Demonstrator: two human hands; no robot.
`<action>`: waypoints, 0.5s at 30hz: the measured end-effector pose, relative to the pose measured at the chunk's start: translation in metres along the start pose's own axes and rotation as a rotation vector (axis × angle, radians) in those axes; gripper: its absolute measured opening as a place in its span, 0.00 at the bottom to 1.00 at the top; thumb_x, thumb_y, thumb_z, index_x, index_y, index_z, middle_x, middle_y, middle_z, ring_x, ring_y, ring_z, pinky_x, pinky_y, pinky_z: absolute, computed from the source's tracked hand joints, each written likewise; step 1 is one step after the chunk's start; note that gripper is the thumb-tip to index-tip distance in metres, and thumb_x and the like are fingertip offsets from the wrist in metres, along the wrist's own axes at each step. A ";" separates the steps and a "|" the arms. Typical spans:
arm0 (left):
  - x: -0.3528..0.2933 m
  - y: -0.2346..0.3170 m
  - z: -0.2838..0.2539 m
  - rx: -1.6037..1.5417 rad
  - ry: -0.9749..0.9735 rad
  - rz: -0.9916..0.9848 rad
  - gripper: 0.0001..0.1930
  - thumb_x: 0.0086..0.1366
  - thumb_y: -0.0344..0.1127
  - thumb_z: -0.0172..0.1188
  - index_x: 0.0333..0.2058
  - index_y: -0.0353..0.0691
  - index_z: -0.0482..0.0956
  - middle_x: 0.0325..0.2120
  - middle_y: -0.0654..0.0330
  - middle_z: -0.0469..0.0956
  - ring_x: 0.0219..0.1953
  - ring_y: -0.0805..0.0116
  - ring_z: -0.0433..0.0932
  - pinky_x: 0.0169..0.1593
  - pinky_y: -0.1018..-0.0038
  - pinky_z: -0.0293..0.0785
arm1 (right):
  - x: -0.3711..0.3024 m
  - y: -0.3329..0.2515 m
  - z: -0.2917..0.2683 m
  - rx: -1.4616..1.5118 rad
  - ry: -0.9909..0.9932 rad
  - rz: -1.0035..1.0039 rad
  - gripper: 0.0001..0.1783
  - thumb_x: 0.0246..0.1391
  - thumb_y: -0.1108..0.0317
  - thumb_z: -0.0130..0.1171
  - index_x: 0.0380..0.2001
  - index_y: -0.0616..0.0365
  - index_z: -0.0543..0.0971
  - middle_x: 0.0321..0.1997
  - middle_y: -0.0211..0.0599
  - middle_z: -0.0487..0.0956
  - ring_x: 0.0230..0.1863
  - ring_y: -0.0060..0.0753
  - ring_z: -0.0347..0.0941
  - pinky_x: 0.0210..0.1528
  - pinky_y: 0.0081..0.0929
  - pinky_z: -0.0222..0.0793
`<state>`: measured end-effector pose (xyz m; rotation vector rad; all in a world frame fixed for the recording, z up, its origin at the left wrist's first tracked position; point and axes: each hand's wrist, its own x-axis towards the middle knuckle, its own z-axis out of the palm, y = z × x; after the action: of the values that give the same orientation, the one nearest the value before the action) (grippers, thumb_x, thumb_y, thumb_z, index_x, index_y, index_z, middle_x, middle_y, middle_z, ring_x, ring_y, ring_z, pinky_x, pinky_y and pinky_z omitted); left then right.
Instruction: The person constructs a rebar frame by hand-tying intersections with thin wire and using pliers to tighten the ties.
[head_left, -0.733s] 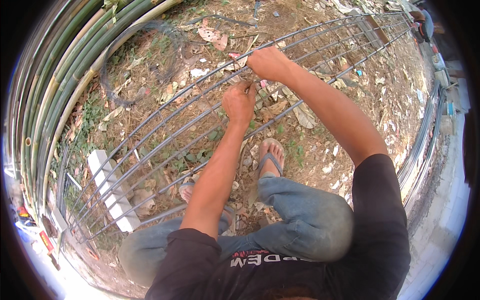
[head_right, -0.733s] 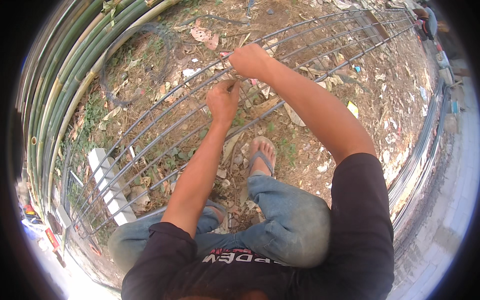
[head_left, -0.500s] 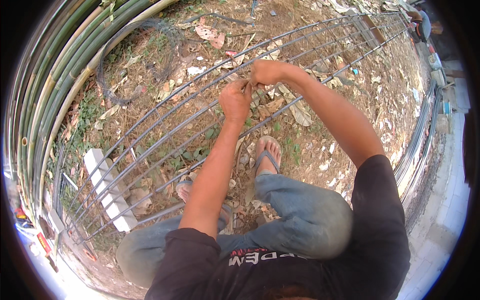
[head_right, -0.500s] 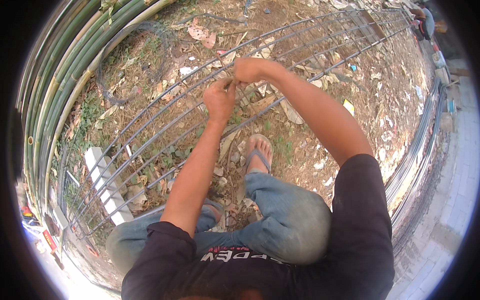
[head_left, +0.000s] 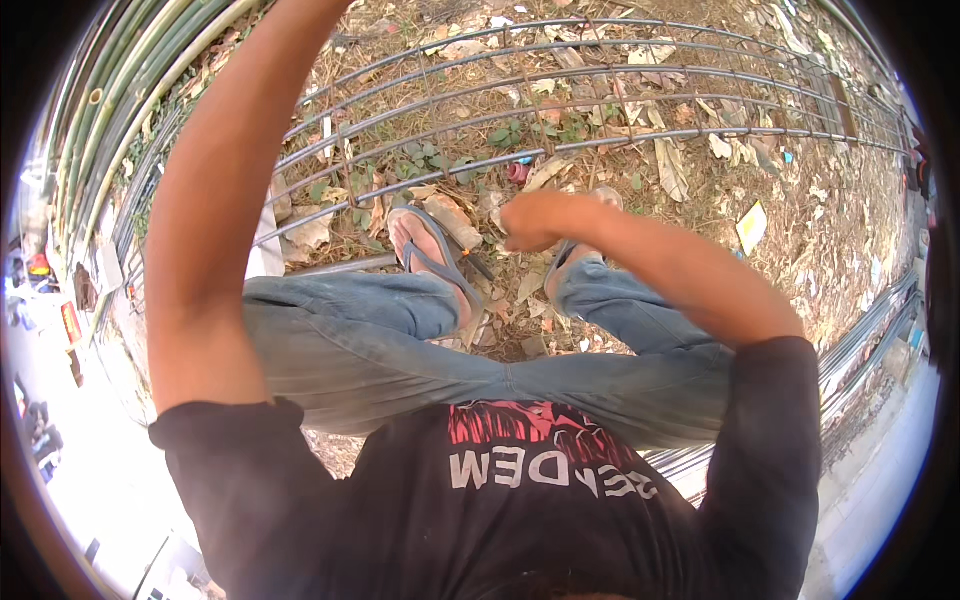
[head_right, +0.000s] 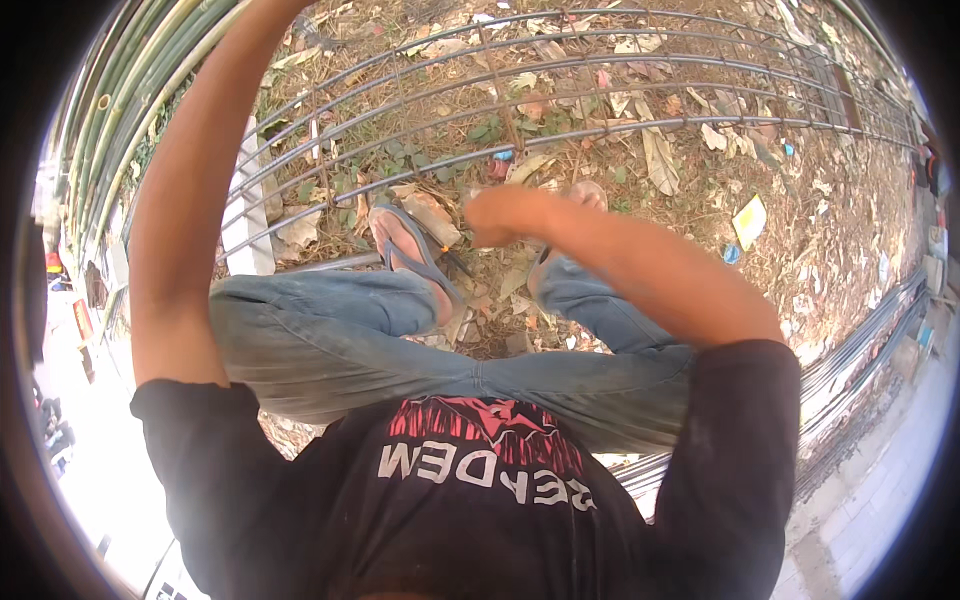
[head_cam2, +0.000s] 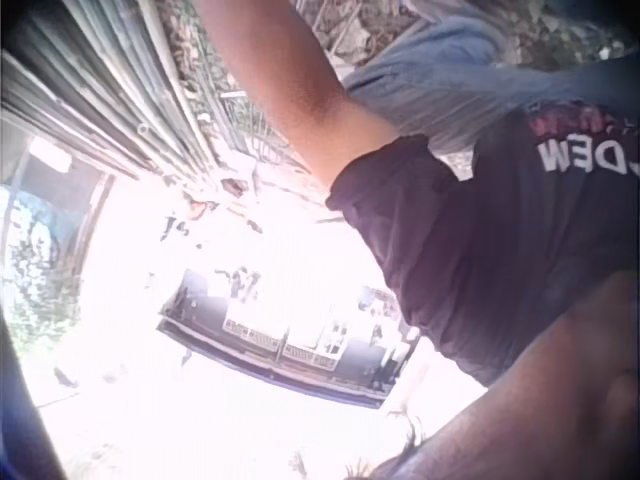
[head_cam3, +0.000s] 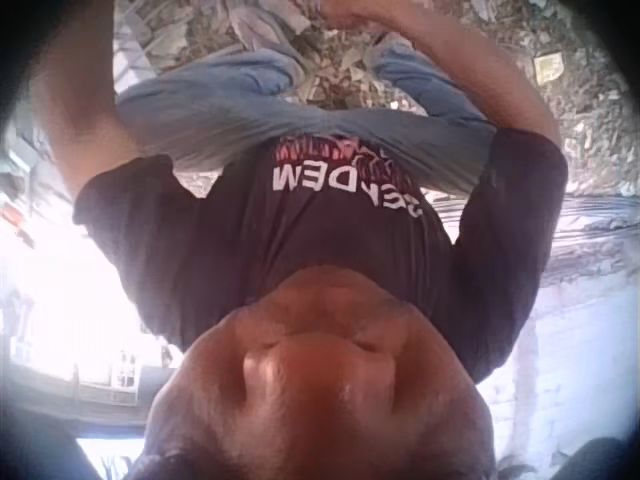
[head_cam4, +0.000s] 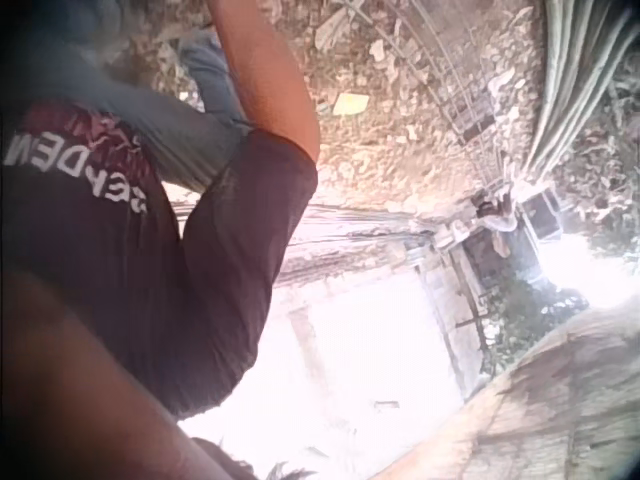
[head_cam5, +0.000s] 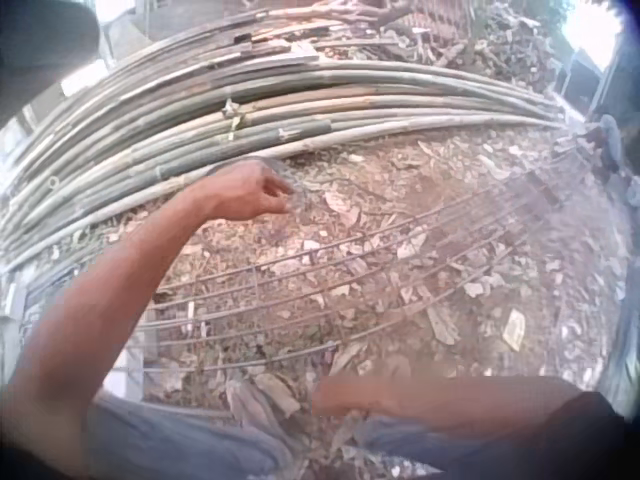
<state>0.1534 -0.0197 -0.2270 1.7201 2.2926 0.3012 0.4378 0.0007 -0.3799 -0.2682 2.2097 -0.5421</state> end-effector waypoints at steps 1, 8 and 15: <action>-0.024 0.011 -0.021 -0.111 -0.005 -0.043 0.26 0.62 0.47 0.63 0.52 0.33 0.80 0.45 0.44 0.83 0.46 0.53 0.83 0.52 0.63 0.77 | 0.029 -0.017 0.030 0.040 -0.096 0.092 0.18 0.52 0.61 0.58 0.38 0.64 0.84 0.44 0.53 0.84 0.47 0.52 0.81 0.47 0.45 0.77; -0.191 0.065 -0.032 -0.492 -0.058 -0.130 0.32 0.63 0.55 0.65 0.58 0.40 0.77 0.48 0.52 0.82 0.51 0.61 0.81 0.57 0.64 0.77 | 0.111 -0.053 0.168 0.703 0.547 0.507 0.21 0.49 0.63 0.56 0.43 0.66 0.82 0.45 0.59 0.82 0.49 0.55 0.80 0.51 0.47 0.76; -0.221 0.095 -0.041 -0.327 -0.055 -0.228 0.29 0.65 0.48 0.65 0.58 0.34 0.76 0.51 0.48 0.80 0.53 0.59 0.79 0.57 0.66 0.73 | 0.133 -0.068 0.191 0.792 1.427 0.128 0.19 0.53 0.60 0.60 0.42 0.64 0.83 0.46 0.50 0.84 0.42 0.49 0.83 0.48 0.41 0.78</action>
<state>0.2846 -0.2061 -0.1397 1.2814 2.2246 0.5402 0.5017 -0.1631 -0.5469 0.9628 2.9315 -1.8554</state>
